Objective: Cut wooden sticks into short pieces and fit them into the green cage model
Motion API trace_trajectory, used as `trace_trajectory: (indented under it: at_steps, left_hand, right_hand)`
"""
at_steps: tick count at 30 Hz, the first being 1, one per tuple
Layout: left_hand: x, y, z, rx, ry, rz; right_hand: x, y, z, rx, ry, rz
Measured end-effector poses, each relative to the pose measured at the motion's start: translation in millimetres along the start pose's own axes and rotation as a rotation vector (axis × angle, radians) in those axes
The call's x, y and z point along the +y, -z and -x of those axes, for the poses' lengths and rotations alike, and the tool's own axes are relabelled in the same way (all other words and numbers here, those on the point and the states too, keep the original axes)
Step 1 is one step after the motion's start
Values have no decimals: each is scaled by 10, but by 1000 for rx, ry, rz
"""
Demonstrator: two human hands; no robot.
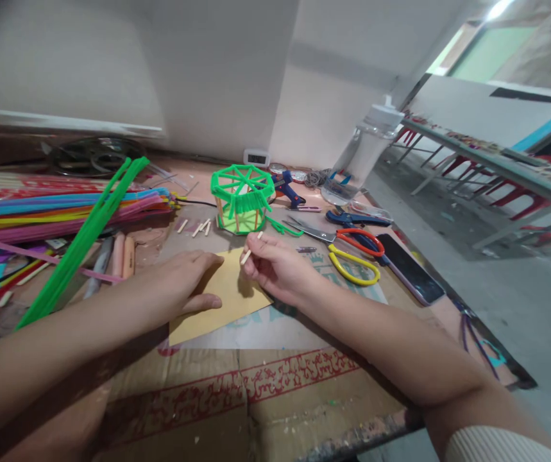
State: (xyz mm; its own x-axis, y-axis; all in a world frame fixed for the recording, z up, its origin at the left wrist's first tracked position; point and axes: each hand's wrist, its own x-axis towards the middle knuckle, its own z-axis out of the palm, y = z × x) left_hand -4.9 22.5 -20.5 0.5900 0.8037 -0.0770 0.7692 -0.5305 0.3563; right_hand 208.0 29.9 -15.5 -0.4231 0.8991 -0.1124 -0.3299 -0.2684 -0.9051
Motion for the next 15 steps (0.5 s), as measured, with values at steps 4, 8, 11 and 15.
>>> trace_trajectory:
  at_steps: [4,8,11,15]
  left_hand:
    - [-60,-63,-17,22,-13,-3]
    - [-69,-65,-10,11,-4,17]
    - [-44,-43,-2,3,-4,26]
    - [-57,10,2,-5,-4,36]
  right_hand:
    - [15,-25,20,-11,-77,-219]
    - [54,-6,30,-15,-65,-234]
    - [72,4,29,-22,-71,-213]
    - [53,-1,32,-27,-40,-124]
